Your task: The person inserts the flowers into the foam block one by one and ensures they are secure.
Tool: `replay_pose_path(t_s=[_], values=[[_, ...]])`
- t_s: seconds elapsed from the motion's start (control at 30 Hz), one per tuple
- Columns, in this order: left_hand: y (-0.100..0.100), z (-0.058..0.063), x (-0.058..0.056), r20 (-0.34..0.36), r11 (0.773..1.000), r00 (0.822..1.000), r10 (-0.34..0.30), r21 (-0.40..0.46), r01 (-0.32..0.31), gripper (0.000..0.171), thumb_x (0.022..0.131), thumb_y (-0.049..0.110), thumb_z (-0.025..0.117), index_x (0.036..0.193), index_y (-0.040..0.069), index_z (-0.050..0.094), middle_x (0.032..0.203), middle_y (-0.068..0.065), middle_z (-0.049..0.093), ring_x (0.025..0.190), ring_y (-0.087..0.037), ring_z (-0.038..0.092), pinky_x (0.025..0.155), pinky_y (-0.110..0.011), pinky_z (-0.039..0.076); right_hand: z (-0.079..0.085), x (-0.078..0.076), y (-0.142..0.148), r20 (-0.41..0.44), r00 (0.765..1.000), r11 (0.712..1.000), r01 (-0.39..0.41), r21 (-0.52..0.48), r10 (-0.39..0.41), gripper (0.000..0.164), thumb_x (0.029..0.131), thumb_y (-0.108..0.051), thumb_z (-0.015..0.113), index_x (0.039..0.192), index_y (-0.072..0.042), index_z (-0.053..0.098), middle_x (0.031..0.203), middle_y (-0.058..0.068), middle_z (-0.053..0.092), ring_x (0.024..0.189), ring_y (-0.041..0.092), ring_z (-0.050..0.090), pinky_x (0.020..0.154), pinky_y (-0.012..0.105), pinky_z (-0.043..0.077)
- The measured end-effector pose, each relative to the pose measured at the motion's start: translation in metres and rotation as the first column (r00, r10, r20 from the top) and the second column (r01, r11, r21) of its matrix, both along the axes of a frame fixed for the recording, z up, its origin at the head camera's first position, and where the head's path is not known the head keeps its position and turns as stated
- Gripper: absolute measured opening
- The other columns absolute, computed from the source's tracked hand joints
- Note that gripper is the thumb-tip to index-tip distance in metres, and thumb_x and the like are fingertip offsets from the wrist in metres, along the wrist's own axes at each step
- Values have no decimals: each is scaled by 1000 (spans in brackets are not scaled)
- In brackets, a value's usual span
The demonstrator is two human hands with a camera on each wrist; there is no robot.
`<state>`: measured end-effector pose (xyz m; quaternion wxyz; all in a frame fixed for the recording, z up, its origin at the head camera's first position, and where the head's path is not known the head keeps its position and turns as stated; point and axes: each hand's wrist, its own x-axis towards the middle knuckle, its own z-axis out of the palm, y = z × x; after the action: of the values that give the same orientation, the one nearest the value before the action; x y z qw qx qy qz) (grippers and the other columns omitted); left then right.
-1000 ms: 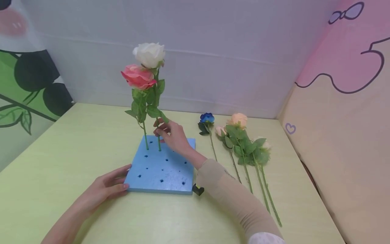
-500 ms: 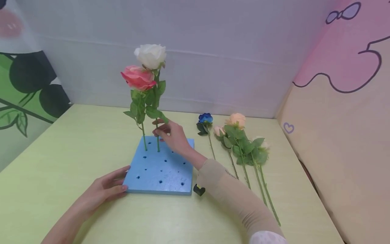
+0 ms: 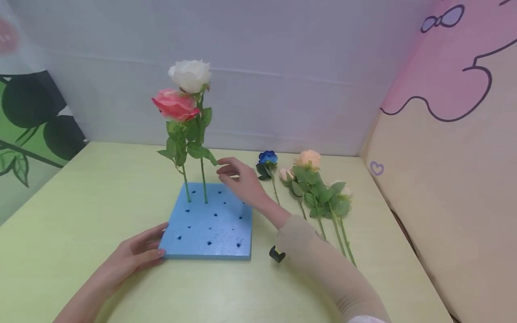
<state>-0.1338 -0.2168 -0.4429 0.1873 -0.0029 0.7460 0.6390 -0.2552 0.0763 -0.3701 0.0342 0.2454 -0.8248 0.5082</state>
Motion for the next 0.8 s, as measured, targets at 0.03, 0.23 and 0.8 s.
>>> replay_pose_path(t_s=[0.03,0.23,0.8], values=[[-1,0,1,1,1000,1000,0,-3,0,73,92,13,69,155,16,33,158,-19,35,115,-9,61,93,-29,59,0,1,4,-2,1000,1000,-5,-2,5,37,99,-12,58,136,-9,55,121,13,70,113,25,67,96,36,58],[-2,0,2,7,1000,1000,5,-28,-5,73,92,16,69,155,17,33,159,-19,34,114,-10,61,92,-28,59,2,2,34,-11,1000,1000,12,6,-12,32,100,-12,58,131,-9,58,120,15,69,111,25,67,93,33,59],[-2,2,2,-22,1000,1000,-8,7,8,73,92,15,70,155,15,32,158,-21,34,110,-5,62,93,-28,59,-5,4,87,12,998,989,65,132,-67,29,100,-13,58,129,-9,60,123,16,68,111,27,66,89,31,59]])
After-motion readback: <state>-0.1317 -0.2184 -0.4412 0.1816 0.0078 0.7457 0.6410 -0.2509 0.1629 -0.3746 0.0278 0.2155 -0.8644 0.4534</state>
